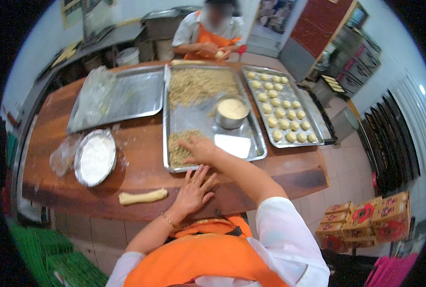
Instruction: The person pinches off small pieces of dough from a roll, flattens them, adds a scoop of filling from a metal tray, and rolls the dough into balls.
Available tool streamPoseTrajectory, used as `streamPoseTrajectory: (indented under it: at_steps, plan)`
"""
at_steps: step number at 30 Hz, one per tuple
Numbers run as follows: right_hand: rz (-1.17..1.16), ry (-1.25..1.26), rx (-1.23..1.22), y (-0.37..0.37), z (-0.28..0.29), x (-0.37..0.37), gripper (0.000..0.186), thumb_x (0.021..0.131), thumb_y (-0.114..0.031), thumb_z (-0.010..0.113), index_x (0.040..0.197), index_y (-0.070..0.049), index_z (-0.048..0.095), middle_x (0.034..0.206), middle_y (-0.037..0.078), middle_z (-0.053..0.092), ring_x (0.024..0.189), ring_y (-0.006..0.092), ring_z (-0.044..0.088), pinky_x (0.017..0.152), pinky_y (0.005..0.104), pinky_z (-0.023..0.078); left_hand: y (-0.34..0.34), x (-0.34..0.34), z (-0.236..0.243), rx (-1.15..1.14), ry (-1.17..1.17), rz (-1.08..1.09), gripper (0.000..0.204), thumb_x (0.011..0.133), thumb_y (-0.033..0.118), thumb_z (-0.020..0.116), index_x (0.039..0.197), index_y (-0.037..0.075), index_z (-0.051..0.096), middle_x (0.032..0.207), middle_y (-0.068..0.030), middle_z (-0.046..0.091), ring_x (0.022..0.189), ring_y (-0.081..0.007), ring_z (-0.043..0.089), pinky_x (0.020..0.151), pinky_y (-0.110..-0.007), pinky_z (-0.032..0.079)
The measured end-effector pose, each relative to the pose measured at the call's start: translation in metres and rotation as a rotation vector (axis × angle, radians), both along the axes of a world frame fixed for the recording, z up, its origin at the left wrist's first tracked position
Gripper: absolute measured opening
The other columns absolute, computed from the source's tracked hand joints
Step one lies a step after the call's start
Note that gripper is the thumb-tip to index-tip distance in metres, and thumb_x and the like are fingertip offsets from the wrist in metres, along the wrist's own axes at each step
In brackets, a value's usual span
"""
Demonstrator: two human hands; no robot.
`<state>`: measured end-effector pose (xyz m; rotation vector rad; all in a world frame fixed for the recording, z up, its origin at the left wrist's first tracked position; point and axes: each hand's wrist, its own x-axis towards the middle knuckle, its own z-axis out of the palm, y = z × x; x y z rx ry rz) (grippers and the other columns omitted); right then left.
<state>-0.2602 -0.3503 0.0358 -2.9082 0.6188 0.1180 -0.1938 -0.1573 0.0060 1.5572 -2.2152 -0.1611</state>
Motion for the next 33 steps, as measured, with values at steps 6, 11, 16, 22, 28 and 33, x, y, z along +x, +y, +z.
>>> streamPoseTrajectory:
  at_steps: [6, 11, 16, 22, 28, 33]
  plan:
    - [-0.067, -0.076, -0.065, -0.003, -0.021, 0.01, 0.04, 0.095, -0.036, 0.061, 0.119, -0.004, 0.059, 0.106, 0.023, 0.063, 0.081, 0.0408, 0.069, 0.069, 0.0494, 0.055, -0.004, -0.004, -0.003, -0.01, -0.075, -0.038, 0.068, 0.097, 0.042, 0.06, 0.155, 0.015, 0.037, 0.164, -0.0183, 0.021, 0.153, -0.0337, 0.016, 0.121, -0.054, 0.015]
    - [-0.168, -0.158, -0.007, -0.009, -0.033, 0.032, 0.023, 0.092, -0.026, 0.059, 0.09, -0.004, 0.065, 0.085, 0.023, 0.068, 0.077, 0.0407, 0.069, 0.066, 0.0517, 0.054, 0.001, 0.003, -0.007, -0.009, -0.048, -0.013, 0.067, 0.096, 0.039, 0.062, 0.154, 0.013, 0.038, 0.162, -0.0182, 0.025, 0.152, -0.0344, 0.02, 0.121, -0.054, 0.015]
    - [-0.449, -0.615, 0.072, -0.057, -0.072, 0.008, 0.039, 0.097, -0.04, 0.054, 0.085, -0.006, 0.068, 0.067, 0.017, 0.065, 0.059, 0.0306, 0.064, 0.054, 0.0485, 0.049, -0.006, -0.012, 0.004, -0.037, 0.004, -0.065, 0.069, 0.094, 0.035, 0.065, 0.154, 0.015, 0.038, 0.162, -0.0176, 0.026, 0.151, -0.0362, 0.021, 0.121, -0.055, 0.014]
    - [-0.761, -0.817, 1.264, -0.04, -0.048, 0.032, 0.055, 0.099, -0.056, 0.053, 0.099, -0.005, 0.073, 0.069, 0.006, 0.063, 0.063, 0.015, 0.058, 0.057, 0.0351, 0.047, 0.002, -0.004, -0.007, -0.068, -0.037, -0.027, 0.07, 0.091, 0.033, 0.068, 0.152, 0.015, 0.041, 0.16, -0.0187, 0.03, 0.15, -0.037, 0.024, 0.12, -0.057, 0.015]
    - [-0.699, -0.82, 0.784, -0.031, -0.061, 0.039, 0.056, 0.098, -0.054, 0.054, 0.091, -0.002, 0.073, 0.073, 0.01, 0.068, 0.069, 0.0204, 0.064, 0.068, 0.0387, 0.052, 0.001, -0.004, -0.001, -0.078, -0.02, -0.019, 0.068, 0.089, 0.031, 0.069, 0.15, 0.014, 0.045, 0.159, -0.0191, 0.032, 0.149, -0.0371, 0.026, 0.121, -0.057, 0.016]
    - [-0.711, -0.711, 0.612, -0.022, -0.036, 0.031, 0.052, 0.097, -0.048, 0.056, 0.089, 0.0, 0.072, 0.075, 0.011, 0.069, 0.068, 0.0215, 0.064, 0.066, 0.0385, 0.052, 0.003, -0.004, -0.004, -0.087, -0.02, -0.021, 0.066, 0.09, 0.031, 0.069, 0.149, 0.014, 0.046, 0.16, -0.0184, 0.031, 0.15, -0.0368, 0.025, 0.121, -0.057, 0.015]
